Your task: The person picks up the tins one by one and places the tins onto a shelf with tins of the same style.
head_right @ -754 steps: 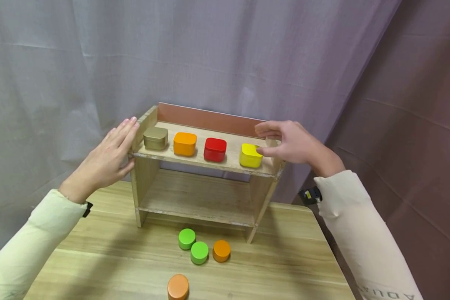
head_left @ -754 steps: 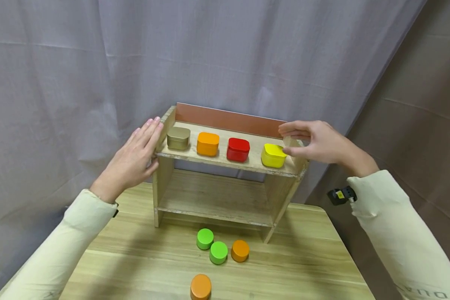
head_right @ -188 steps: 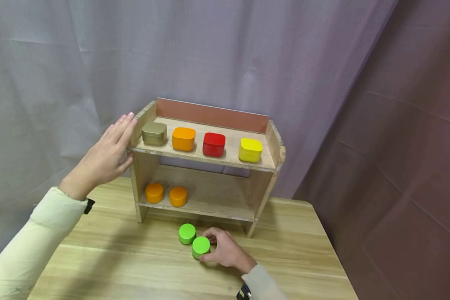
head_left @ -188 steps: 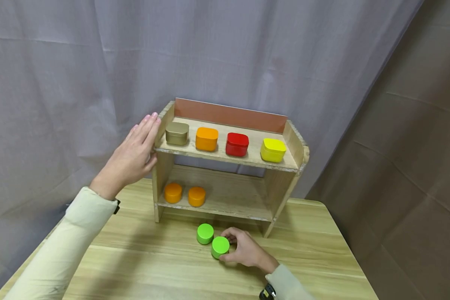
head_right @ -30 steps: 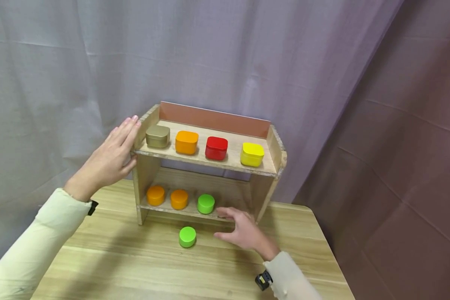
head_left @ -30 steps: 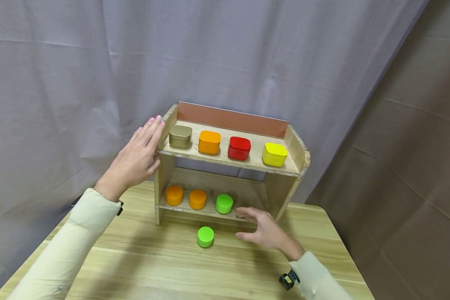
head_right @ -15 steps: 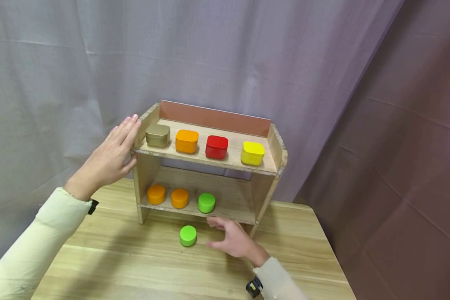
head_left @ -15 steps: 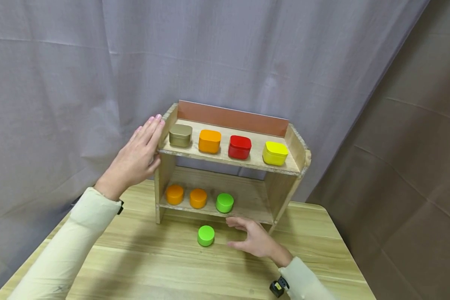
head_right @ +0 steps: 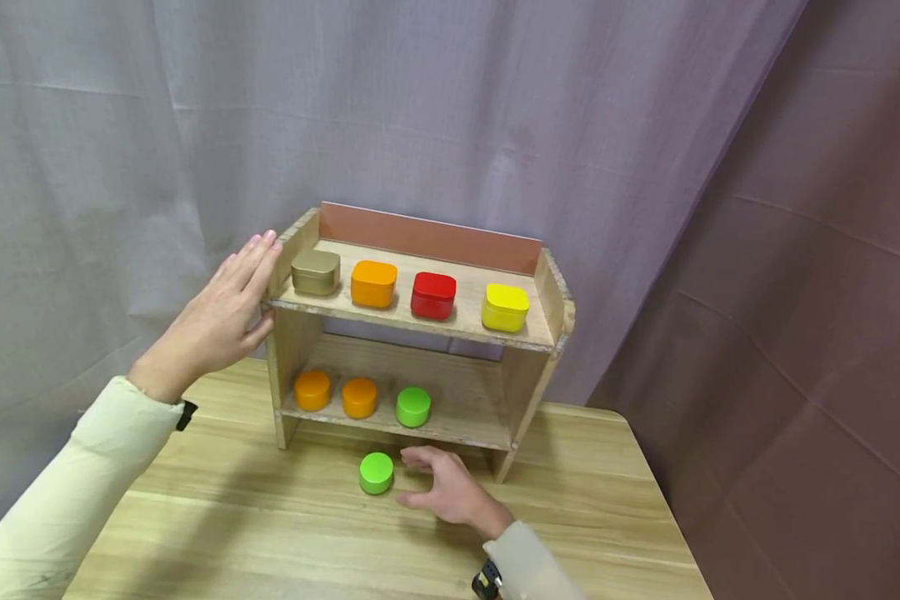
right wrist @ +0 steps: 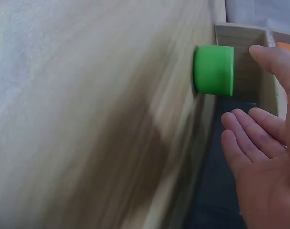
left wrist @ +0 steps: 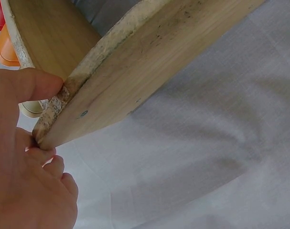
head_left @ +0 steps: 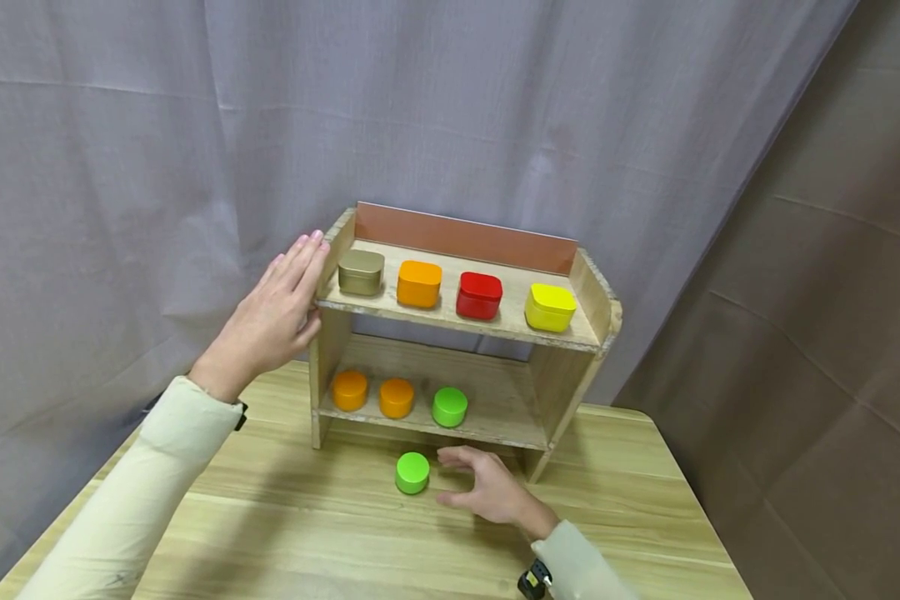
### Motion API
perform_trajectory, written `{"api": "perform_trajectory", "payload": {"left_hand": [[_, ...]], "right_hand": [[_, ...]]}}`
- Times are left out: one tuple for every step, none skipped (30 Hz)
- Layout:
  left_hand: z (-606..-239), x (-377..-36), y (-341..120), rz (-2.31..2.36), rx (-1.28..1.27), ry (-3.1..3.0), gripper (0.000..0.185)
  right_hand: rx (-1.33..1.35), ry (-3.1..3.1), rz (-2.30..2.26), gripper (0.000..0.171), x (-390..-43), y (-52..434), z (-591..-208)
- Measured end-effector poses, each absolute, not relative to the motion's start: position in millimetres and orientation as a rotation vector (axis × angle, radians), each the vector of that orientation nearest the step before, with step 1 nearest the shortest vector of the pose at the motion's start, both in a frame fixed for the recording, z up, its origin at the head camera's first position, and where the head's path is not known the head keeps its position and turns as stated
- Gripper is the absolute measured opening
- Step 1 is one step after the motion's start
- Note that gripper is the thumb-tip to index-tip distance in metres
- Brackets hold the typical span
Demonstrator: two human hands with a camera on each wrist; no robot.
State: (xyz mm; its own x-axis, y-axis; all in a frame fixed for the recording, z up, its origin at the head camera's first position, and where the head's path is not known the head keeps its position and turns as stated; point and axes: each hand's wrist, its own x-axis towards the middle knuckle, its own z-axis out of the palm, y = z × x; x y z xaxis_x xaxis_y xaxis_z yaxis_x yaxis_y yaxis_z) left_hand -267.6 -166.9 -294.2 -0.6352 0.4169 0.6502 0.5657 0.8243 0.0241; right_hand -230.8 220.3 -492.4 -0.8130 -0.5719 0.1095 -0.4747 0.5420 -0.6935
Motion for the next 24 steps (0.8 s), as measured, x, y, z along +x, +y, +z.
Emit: {"api": "perform_trajectory", "payload": {"left_hand": [[-294, -268, -167, -0.295, -0.716, -2.349, 0.090], [-294, -268, -167, -0.294, -0.715, -2.348, 0.090], [-294, -267, -167, -0.295, -0.716, -2.347, 0.090], [-294, -267, -167, -0.294, -0.715, -2.347, 0.090], [-294, -267, -167, -0.293, -0.715, -2.347, 0.090], [-294, -267, -167, -0.293, -0.714, -2.350, 0.091], [-294, -267, -167, -0.293, -0.714, -2.352, 0.091], [-294, -267, -168, -0.294, -0.715, -2.355, 0.091], [-294, -266, -168, -0.295, -0.715, -2.357, 0.091], [-295, -266, -168, -0.294, -0.714, -2.358, 0.092], [-295, -266, -168, -0.296, -0.714, -2.360, 0.092], [-295, -266, -168, -0.297, -0.714, -2.360, 0.092], [-295, -266, -168, -0.298, -0.714, -2.359, 0.092], [-295, -266, -168, -0.299, -0.714, -2.358, 0.092], [-295, -266, -168, -0.298, -0.713, -2.357, 0.092], [-295, -266, -168, -0.299, -0.713, -2.356, 0.092], [-295, -266, -168, -0.299, -0.714, -2.356, 0.092], [-295, -266, -168, -0.299, -0.716, -2.355, 0.092], [-295, -266, -168, -0.299, -0.717, -2.354, 0.092], [-295, -266, -167, -0.298, -0.717, -2.353, 0.092], [-295, -267, -167, -0.297, -0.718, -2.353, 0.092], [-295, -267, -167, -0.298, -0.719, -2.351, 0.092], [-295, -267, -167, -0.297, -0.719, -2.350, 0.092], [-295, -267, -167, -0.295, -0.719, -2.348, 0.092]], "right_hand": [[-0.901, 2.642, -1.130, 0.067, -232, 219, -495], [-0.899, 2.642, -1.133, 0.067, -233, 218, -497], [-0.897, 2.641, -1.134, 0.066, -234, 216, -499], [-0.893, 2.639, -1.139, 0.066, -236, 215, -501], [-0.891, 2.637, -1.145, 0.065, -237, 213, -502], [-0.887, 2.636, -1.150, 0.066, -238, 212, -504], [-0.884, 2.634, -1.155, 0.066, -239, 210, -505], [-0.879, 2.631, -1.162, 0.066, -240, 208, -506], [-0.879, 2.631, -1.163, 0.066, -241, 207, -507], [-0.882, 2.635, -1.162, 0.067, -242, 205, -508], [-0.889, 2.641, -1.158, 0.067, -243, 203, -509], [-0.895, 2.646, -1.152, 0.067, -244, 201, -509], [-0.904, 2.652, -1.146, 0.068, -245, 199, -510], [-0.909, 2.659, -1.140, 0.068, -246, 198, -510], [-0.916, 2.667, -1.134, 0.069, -248, 196, -511], [-0.925, 2.674, -1.127, 0.069, -249, 195, -512], [-0.929, 2.678, -1.127, 0.069, -250, 193, -512], [-0.934, 2.679, -1.130, 0.069, -251, 192, -513], [-0.937, 2.683, -1.127, 0.069, -252, 191, -514], [-0.937, 2.688, -1.123, 0.069, -253, 189, -516], [-0.939, 2.692, -1.122, 0.069, -253, 188, -518], [-0.945, 2.697, -1.122, 0.068, -254, 187, -519], [-0.945, 2.700, -1.124, 0.067, -255, 186, -520], [-0.940, 2.705, -1.124, 0.067, -255, 185, -521]]}}
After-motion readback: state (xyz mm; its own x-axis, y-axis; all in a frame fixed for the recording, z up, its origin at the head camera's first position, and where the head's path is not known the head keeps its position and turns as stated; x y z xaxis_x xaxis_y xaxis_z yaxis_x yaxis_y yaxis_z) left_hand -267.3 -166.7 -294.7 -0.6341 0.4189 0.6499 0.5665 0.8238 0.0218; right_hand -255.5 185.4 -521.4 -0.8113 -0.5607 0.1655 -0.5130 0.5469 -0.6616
